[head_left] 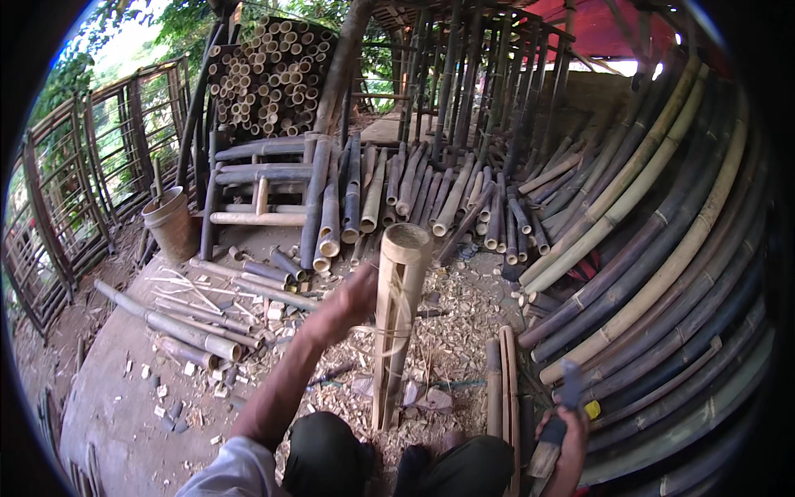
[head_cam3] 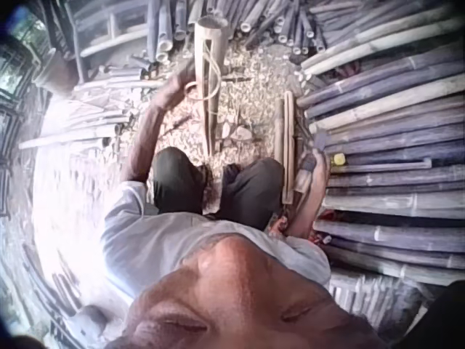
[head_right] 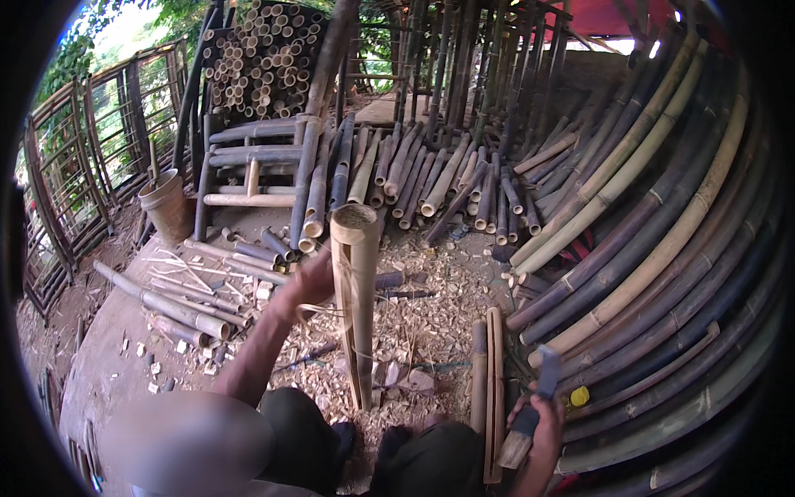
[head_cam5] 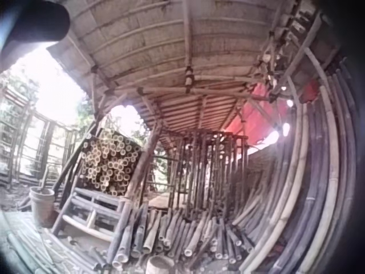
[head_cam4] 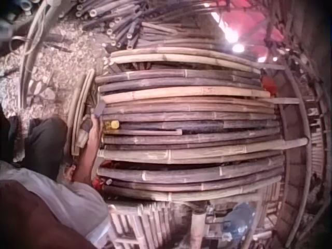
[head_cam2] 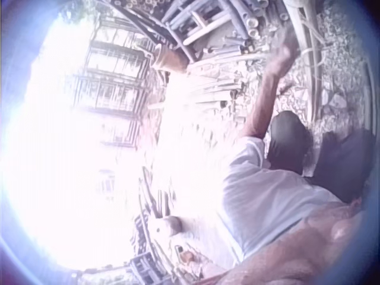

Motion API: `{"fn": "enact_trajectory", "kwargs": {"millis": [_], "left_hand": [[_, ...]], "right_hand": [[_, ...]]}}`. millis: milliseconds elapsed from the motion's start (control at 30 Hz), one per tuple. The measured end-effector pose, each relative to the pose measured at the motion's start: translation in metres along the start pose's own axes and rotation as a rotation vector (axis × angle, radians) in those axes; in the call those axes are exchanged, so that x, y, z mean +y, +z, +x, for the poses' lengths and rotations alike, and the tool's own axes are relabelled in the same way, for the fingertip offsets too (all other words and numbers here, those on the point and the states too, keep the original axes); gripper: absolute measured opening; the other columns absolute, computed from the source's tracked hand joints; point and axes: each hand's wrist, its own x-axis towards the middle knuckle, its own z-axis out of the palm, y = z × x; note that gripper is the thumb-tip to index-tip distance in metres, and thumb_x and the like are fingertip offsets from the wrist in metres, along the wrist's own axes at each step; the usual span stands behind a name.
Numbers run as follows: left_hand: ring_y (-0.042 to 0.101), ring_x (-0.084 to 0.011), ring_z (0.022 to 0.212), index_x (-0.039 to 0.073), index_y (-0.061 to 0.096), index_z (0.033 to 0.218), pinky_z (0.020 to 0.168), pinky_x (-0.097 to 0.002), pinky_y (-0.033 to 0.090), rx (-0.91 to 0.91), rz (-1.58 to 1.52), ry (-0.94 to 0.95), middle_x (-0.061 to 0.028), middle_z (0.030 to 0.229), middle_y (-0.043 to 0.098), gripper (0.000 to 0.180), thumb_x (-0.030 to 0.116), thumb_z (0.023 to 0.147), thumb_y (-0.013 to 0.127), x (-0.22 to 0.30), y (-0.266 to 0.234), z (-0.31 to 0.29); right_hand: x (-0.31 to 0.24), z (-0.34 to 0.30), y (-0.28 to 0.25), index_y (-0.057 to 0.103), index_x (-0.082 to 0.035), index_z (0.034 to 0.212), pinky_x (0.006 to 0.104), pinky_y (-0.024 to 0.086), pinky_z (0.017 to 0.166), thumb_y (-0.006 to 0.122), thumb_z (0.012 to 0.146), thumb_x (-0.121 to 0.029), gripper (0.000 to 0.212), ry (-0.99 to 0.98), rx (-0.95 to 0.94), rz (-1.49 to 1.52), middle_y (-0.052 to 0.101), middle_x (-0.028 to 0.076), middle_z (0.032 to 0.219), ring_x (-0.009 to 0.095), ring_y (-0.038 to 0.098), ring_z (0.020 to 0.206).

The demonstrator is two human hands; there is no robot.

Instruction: The person splits a long bamboo pole into thin strips using a wooden mallet and a metal splitting tool. They repeatedly strike the tool to drive it through the bamboo, separating the material into usable slats.

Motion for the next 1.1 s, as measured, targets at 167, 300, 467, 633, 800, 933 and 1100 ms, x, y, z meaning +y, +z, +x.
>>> {"fn": "enact_trajectory", "kwargs": {"millis": [167, 300, 467, 633, 800, 933, 1100], "left_hand": [[0.066, -0.0225, 0.113, -0.001, 0.050, 0.142, 0.104, -0.0370, 0.051, 0.109, 0.039, -0.072, -0.0154, 0.125, 0.065, 0.081, 0.062, 0.093, 0.062, 0.074, 0.040, 0.046], [0.065, -0.0197, 0.112, 0.000, 0.057, 0.136, 0.101, -0.0354, 0.051, 0.140, 0.097, -0.042, -0.0099, 0.121, 0.068, 0.067, 0.046, 0.090, 0.076, 0.073, 0.070, 0.047], [0.063, -0.0196, 0.115, 0.001, 0.057, 0.134, 0.103, -0.0360, 0.048, 0.153, 0.328, -0.034, -0.0090, 0.124, 0.067, 0.069, 0.044, 0.086, 0.080, 0.079, 0.113, 0.045], [0.062, -0.0176, 0.114, 0.001, 0.059, 0.132, 0.102, -0.0342, 0.047, 0.156, 0.320, -0.016, -0.0072, 0.121, 0.068, 0.069, 0.046, 0.084, 0.082, 0.078, 0.114, 0.038], [0.061, -0.0173, 0.114, -0.001, 0.058, 0.135, 0.101, -0.0336, 0.047, 0.274, 0.338, -0.012, -0.0076, 0.121, 0.068, 0.068, 0.046, 0.089, 0.076, 0.093, 0.093, 0.027], [0.065, -0.0177, 0.107, -0.002, 0.062, 0.131, 0.099, -0.0331, 0.049, 0.327, 0.196, 0.039, -0.0110, 0.115, 0.071, 0.048, 0.036, 0.101, 0.062, 0.090, 0.060, 0.017], [0.060, -0.0196, 0.116, -0.005, 0.056, 0.136, 0.105, -0.0355, 0.043, 0.282, 0.158, 0.021, -0.0115, 0.122, 0.066, 0.058, 0.041, 0.101, 0.061, 0.083, 0.045, 0.017]], "right_hand": [[-0.068, -0.041, 0.102, 0.052, -0.006, 0.113, 0.0332, 0.054, 0.053, 0.071, 0.088, -0.015, 0.033, -0.127, -0.127, 0.131, 0.064, 0.012, 0.080, 0.020, 0.063, 0.061], [-0.062, -0.074, 0.162, 0.051, -0.008, 0.114, 0.0298, 0.052, 0.059, 0.074, 0.092, -0.018, 0.033, -0.176, -0.198, 0.084, 0.066, 0.008, 0.090, 0.014, 0.062, 0.072], [-0.030, -0.079, 0.209, 0.049, -0.004, 0.124, 0.0314, 0.053, 0.064, 0.072, 0.094, -0.018, 0.040, -0.329, -0.168, 0.217, 0.061, 0.008, 0.102, 0.016, 0.061, 0.075], [-0.024, -0.074, 0.211, 0.048, -0.005, 0.112, 0.0349, 0.053, 0.064, 0.073, 0.087, -0.005, 0.035, -0.389, -0.123, 0.339, 0.058, 0.006, 0.074, 0.017, 0.059, 0.062], [-0.026, -0.057, 0.169, 0.048, -0.005, 0.119, 0.0359, 0.055, 0.068, 0.074, 0.087, -0.007, 0.042, -0.368, 0.096, 0.260, 0.061, 0.009, 0.083, 0.018, 0.060, 0.070], [-0.023, -0.039, 0.125, 0.048, -0.002, 0.135, 0.0278, 0.050, 0.075, 0.073, 0.094, -0.019, 0.051, -0.432, -0.050, -0.472, 0.058, 0.007, 0.105, 0.014, 0.055, 0.093], [-0.031, -0.062, 0.156, 0.055, 0.001, 0.128, 0.0339, 0.055, 0.056, 0.056, 0.104, -0.033, 0.042, -0.127, -0.465, 0.022, 0.062, 0.011, 0.075, 0.022, 0.065, 0.061]]}}
